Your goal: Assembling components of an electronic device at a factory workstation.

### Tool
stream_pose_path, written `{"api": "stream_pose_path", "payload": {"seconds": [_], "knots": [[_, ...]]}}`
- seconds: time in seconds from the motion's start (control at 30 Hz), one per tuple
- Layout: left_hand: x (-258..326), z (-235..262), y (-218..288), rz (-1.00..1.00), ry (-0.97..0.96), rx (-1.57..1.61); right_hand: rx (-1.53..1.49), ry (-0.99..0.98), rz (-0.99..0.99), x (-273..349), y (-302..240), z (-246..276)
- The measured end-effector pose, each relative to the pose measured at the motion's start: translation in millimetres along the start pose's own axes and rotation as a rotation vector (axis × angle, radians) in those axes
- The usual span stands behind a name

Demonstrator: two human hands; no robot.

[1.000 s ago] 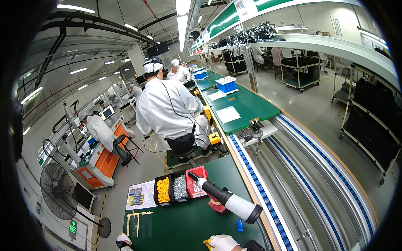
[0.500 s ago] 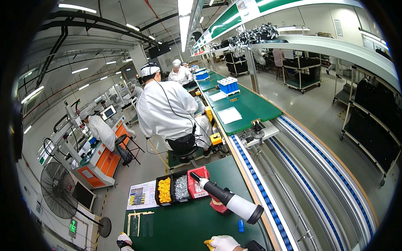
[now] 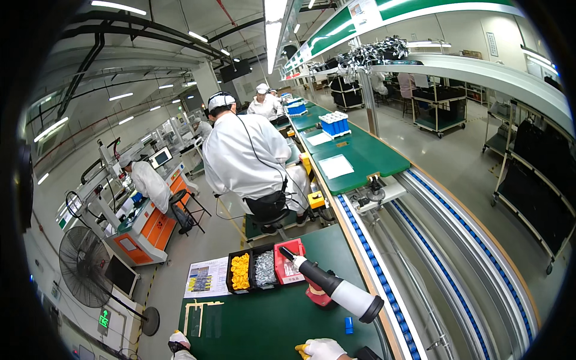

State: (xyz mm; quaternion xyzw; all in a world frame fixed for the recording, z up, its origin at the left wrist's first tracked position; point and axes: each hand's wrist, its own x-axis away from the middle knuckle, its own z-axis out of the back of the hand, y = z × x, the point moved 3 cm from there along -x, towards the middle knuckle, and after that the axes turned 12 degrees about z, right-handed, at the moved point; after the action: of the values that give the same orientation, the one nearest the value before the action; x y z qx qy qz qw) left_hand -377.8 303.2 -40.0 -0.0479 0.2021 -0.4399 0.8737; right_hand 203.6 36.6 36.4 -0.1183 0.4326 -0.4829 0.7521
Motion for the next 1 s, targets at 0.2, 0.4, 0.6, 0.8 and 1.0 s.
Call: {"api": "stream_pose_path", "payload": {"seconds": [0.2, 0.4, 0.6, 0.8, 1.0], "knots": [[6, 2, 15, -0.001, -0.030, 0.030, 0.010, 0.042, -0.006, 5, 1, 2], [5, 0, -1, 0.092, -0.023, 0.136, 0.006, 0.057, 0.019, -1, -2, -1], [12, 15, 9, 0.038, -0.083, 0.107, 0.039, 0.046, 0.031, 1, 0, -3], [12, 16, 1, 0.072, -0.101, 0.134, 0.027, 0.052, 0.025, 0, -2, -4], [13, 14, 13, 0.047, -0.065, 0.113, 0.053, 0.057, 0.032, 3, 0, -2]]}}
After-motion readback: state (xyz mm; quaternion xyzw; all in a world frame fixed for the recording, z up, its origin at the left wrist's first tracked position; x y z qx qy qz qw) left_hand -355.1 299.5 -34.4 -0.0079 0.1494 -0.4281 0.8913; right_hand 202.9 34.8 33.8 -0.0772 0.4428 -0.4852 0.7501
